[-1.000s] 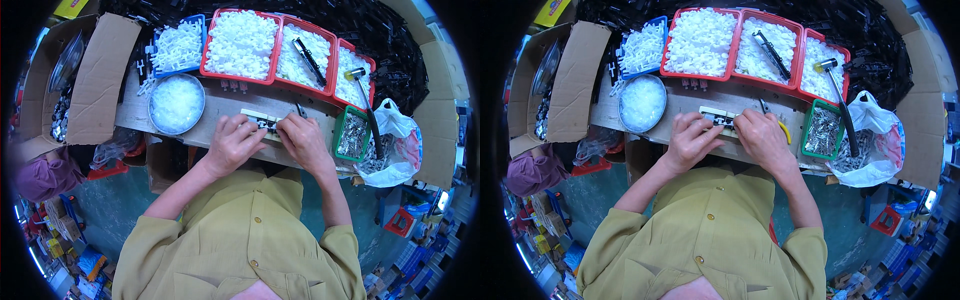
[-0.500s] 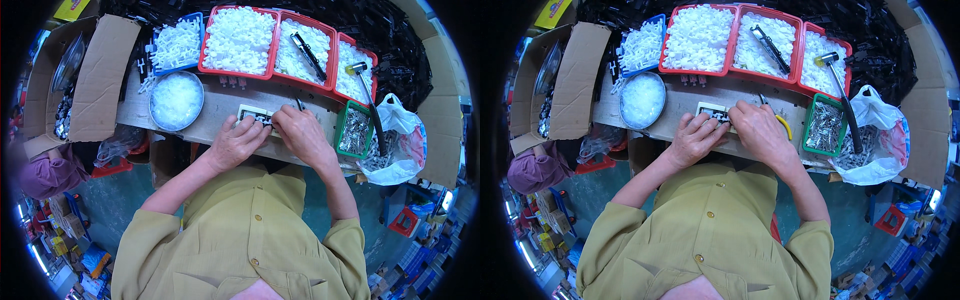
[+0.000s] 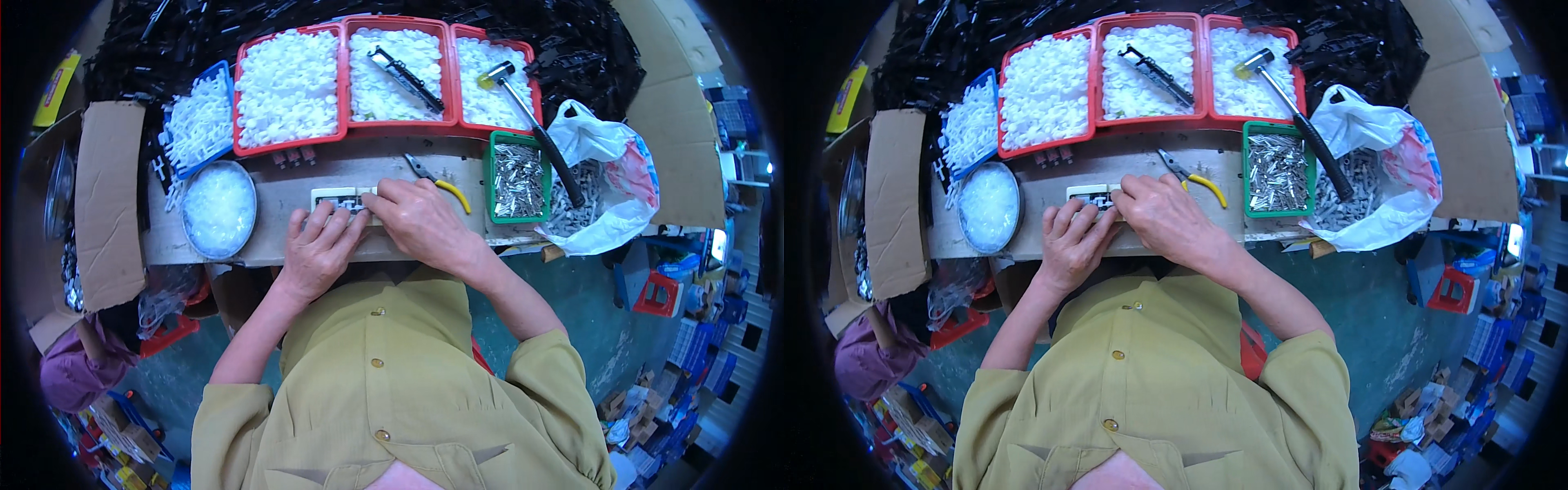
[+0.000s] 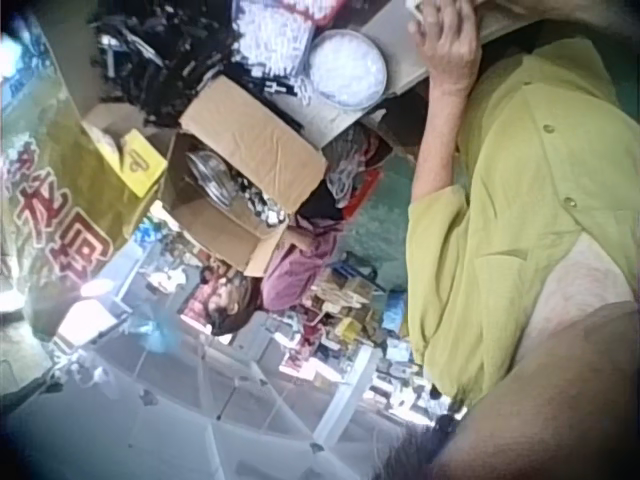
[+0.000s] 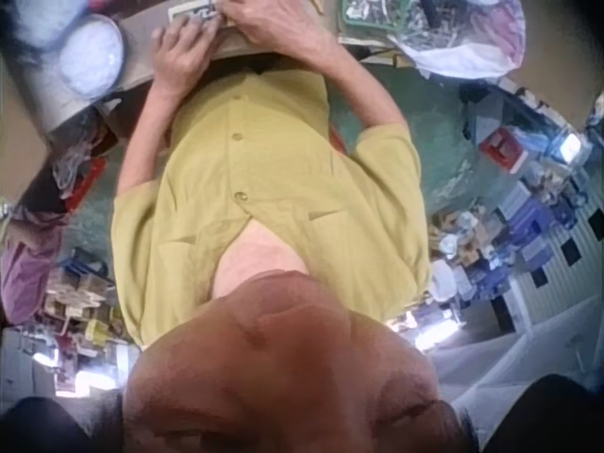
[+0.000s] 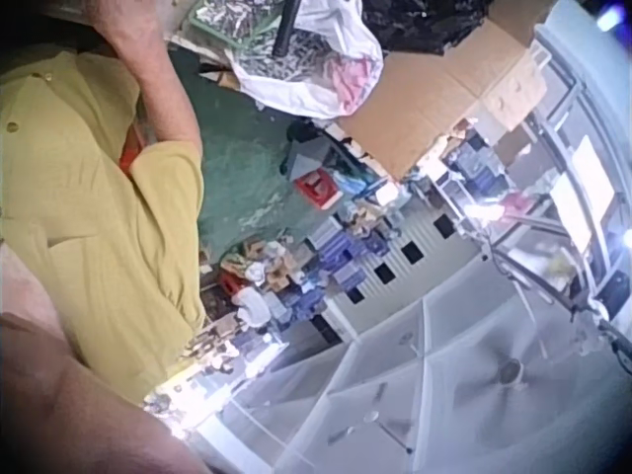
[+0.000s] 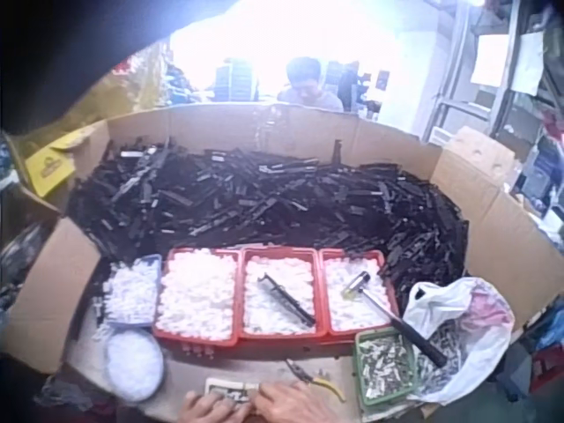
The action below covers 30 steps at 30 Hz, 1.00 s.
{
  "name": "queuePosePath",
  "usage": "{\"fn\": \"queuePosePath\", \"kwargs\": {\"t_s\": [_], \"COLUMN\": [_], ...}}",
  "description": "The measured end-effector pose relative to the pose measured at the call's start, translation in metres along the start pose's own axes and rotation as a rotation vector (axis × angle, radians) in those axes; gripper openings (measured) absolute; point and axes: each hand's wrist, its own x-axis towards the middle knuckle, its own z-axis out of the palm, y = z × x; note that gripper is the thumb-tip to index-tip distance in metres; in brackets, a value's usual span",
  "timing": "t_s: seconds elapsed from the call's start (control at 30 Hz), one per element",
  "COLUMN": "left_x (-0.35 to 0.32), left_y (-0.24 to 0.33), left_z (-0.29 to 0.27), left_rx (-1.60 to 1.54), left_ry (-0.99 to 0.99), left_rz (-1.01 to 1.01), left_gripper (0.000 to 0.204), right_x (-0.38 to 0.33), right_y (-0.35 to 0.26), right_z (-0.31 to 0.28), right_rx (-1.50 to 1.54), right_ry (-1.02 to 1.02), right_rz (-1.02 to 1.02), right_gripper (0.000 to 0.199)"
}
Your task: The person assembles small lock mechanisms at a workbench. They place a black lock body into a wooden jig, insert a white plastic component and a metal pin, then use a hammer to tap the pin into place. The person repeats this process for multiple units, retrieving parts from nearby trays and placing finished assemblies on the table.
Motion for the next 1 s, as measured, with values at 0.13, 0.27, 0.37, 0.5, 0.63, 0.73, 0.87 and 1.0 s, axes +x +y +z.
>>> {"fn": "queuePosePath", "kwargs": {"t_s": [0.13, 0.27, 0.37, 0.5, 0.63, 0.73, 0.87, 1.0], "left_x": [-0.001, 0.002, 0.004, 0.010, 0.021, 0.022, 0.015, -0.030], "left_y": [-0.001, 0.000, 0.001, -0.008, -0.036, -0.070, -0.118, -0.143], "left_z": [0.001, -0.003, -0.006, -0.018, -0.042, -0.066, -0.093, -0.114], "left_rx": [-0.015, -0.065, -0.143, -0.183, -0.102, 0.016, 0.145, 0.176], "left_ry": [-0.014, -0.018, -0.020, -0.013, 0.063, 0.106, 0.156, 0.186], "left_rz": [-0.006, -0.041, -0.077, -0.100, -0.167, -0.279, -0.419, -0.605], "left_gripper": [0.039, 0.041, 0.040, 0.037, 0.030, 0.026, 0.020, 0.016], "right_x": [-0.025, -0.083, -0.137, -0.210, -0.209, -0.188, -0.187, -0.216], "right_y": [0.010, 0.060, 0.109, 0.198, 0.222, 0.222, 0.223, 0.257], "right_z": [-0.033, -0.097, -0.139, -0.147, -0.132, -0.134, -0.136, -0.136], "right_rx": [0.023, -0.147, -0.181, -0.276, -0.244, -0.337, -0.295, -0.088], "right_ry": [0.171, 0.577, 0.630, 0.343, 0.265, 0.209, 0.204, 0.334], "right_rz": [0.087, 0.364, 0.676, 0.771, 0.780, 0.785, 0.847, 0.865], "right_gripper": [0.024, 0.021, 0.012, 0.018, 0.020, 0.018, 0.019, 0.031]}}
